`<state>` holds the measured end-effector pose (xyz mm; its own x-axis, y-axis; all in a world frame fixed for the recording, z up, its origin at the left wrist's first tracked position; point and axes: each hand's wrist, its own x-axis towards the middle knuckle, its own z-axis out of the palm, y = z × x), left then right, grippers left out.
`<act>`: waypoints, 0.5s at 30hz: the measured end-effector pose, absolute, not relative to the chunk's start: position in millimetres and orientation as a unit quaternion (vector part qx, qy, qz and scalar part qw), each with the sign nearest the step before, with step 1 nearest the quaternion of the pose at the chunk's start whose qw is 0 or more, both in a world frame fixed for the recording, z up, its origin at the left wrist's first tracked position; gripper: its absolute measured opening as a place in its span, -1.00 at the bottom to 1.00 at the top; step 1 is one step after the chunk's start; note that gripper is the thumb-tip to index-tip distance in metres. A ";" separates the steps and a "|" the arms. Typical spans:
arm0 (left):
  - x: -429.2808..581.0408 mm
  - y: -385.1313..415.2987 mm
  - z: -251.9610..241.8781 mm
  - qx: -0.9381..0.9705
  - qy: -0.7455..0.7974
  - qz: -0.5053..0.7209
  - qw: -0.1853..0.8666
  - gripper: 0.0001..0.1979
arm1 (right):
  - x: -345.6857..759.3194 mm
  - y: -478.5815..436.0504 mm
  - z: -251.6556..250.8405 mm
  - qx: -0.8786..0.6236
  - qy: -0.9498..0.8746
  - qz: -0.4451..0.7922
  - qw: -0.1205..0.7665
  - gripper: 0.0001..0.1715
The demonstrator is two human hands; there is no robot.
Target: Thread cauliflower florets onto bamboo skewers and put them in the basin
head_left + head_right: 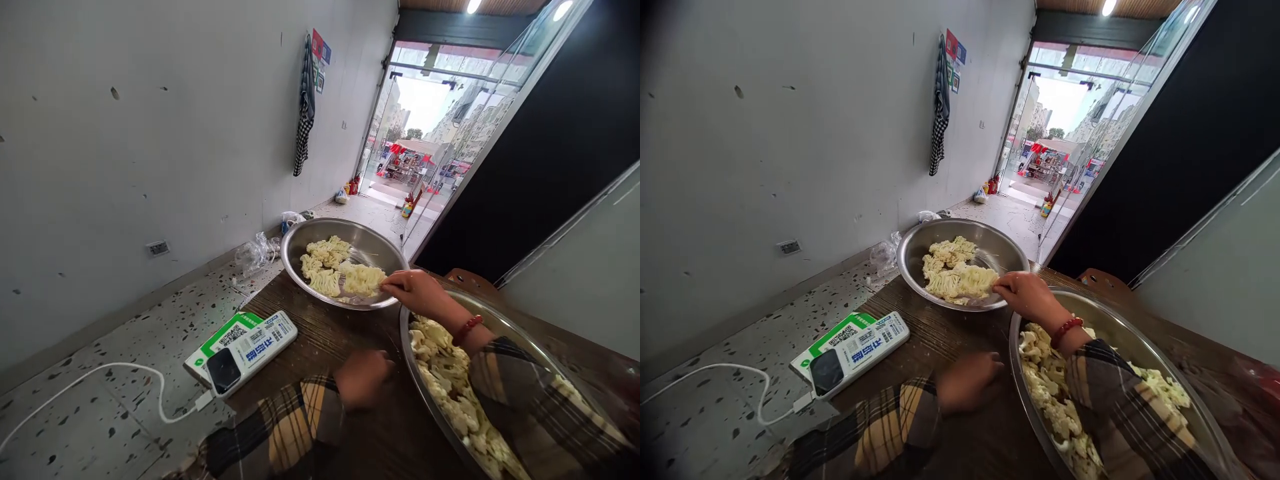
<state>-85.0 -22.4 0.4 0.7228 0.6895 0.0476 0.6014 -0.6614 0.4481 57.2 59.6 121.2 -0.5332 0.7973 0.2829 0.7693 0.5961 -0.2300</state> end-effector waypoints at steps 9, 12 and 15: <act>-84.8 -28.6 0.8 0.912 0.354 0.078 0.194 -0.75 | 4.9 98.7 85.3 -0.385 -0.913 0.077 0.109 -0.82; -85.0 -28.6 2.2 0.910 0.356 0.078 0.197 -0.77 | 1.5 102.7 82.0 -0.394 -0.908 0.079 0.114 -0.89; -85.6 -29.1 6.4 0.908 0.361 0.064 0.204 -0.77 | 2.9 99.7 86.4 -0.409 -0.901 0.067 0.129 -0.86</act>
